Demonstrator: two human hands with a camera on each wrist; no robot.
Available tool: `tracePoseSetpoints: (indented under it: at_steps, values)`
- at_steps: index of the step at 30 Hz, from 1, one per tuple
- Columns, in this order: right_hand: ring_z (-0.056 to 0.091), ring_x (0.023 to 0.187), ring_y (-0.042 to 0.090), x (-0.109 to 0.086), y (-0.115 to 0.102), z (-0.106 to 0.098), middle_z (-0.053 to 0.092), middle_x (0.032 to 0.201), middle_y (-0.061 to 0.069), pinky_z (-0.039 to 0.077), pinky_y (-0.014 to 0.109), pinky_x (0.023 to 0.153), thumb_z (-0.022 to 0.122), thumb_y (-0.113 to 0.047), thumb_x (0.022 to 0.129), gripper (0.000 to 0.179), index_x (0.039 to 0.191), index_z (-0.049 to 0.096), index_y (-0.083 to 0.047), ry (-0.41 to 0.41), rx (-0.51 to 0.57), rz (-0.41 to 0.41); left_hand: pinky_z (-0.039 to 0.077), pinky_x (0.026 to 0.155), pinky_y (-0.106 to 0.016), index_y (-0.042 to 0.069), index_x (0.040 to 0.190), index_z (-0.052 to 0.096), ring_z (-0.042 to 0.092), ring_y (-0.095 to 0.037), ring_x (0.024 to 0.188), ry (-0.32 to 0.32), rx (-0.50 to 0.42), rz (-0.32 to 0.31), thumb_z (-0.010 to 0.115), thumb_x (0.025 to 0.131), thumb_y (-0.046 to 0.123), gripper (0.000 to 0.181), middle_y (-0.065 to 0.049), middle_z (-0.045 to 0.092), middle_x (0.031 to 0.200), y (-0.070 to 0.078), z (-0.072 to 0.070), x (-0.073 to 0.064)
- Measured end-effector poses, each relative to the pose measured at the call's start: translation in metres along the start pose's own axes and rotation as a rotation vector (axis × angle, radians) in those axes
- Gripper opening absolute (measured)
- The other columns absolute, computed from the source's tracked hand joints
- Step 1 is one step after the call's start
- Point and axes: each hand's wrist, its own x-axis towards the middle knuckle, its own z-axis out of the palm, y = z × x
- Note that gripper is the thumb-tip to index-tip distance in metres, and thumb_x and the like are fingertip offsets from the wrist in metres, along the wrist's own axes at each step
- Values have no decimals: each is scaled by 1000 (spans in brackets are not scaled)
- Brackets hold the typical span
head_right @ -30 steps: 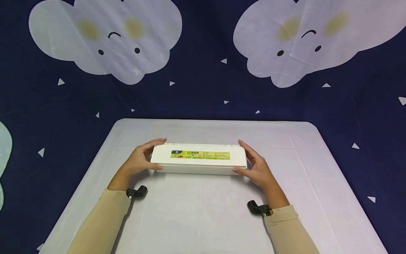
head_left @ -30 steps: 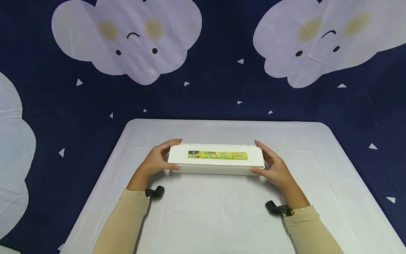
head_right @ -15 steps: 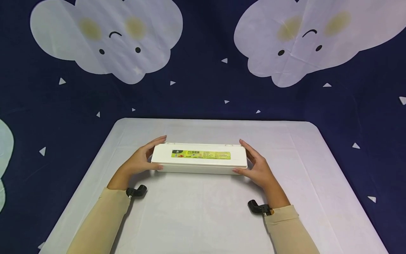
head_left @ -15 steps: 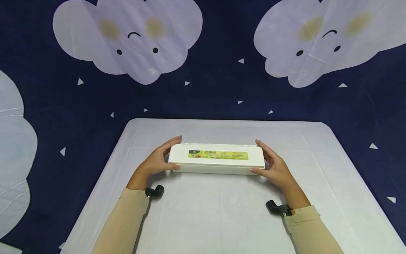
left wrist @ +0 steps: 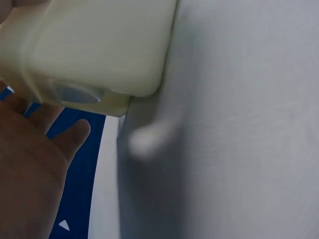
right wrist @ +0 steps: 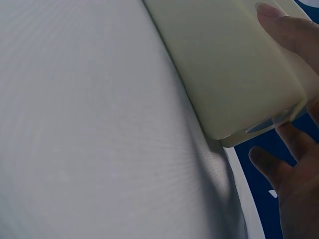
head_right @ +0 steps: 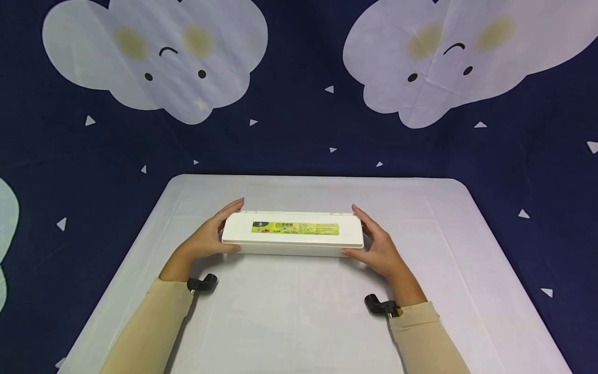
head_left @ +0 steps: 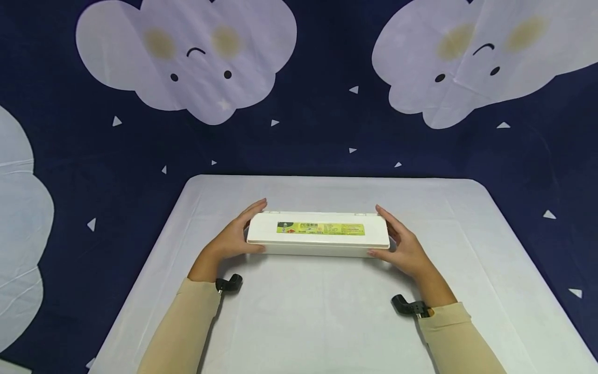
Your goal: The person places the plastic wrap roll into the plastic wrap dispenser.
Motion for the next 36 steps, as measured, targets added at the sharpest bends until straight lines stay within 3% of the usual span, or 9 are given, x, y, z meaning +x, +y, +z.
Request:
tracePoseSetpoints:
  at_steps: [5, 11, 18, 24, 31, 36]
  values:
    - [31, 146, 53, 0, 1, 1, 29, 165, 28, 32, 28, 120, 92, 16, 70, 111, 161, 31, 7, 1, 6, -15, 18, 127, -46, 12, 167, 31, 15, -16, 157, 35, -50, 18, 99, 68, 5, 120, 8, 21, 172, -3, 4, -1]
    - [34, 146, 52, 1, 4, 0, 30, 165, 27, 33, 27, 120, 92, 17, 69, 112, 162, 30, 5, 1, 21, -14, 24, 125, -36, 12, 167, 30, 22, -21, 156, 79, -136, 33, 99, 68, 0, 122, 3, 23, 172, -6, 7, -5]
    - [34, 145, 53, 0, 4, 0, 29, 166, 25, 34, 27, 119, 92, 18, 68, 114, 162, 28, 6, 3, 35, -28, 25, 125, -39, 11, 166, 33, 27, -35, 154, 140, -195, 50, 96, 70, -6, 116, -9, 27, 170, -11, 13, -10]
    - [35, 146, 48, -1, 4, 0, 30, 166, 22, 34, 26, 119, 91, 17, 71, 112, 163, 27, 5, 11, 42, -8, 24, 126, -38, 12, 164, 37, 28, -31, 154, 181, -204, 41, 95, 72, -6, 110, -5, 30, 170, -14, 18, -12]
    - [37, 146, 44, -1, 5, 1, 31, 166, 22, 36, 25, 117, 90, 16, 73, 112, 164, 27, 2, 13, 33, 23, 30, 124, -38, 13, 163, 41, 43, -34, 144, 235, -232, 50, 94, 70, -11, 109, -13, 42, 162, -18, 20, -13]
    - [36, 147, 43, -1, 3, 0, 31, 166, 22, 36, 24, 117, 90, 16, 73, 111, 164, 27, 4, 12, 38, 28, 32, 123, -39, 11, 162, 41, 43, -34, 144, 242, -229, 67, 95, 70, -9, 108, -16, 41, 162, -18, 21, -14]
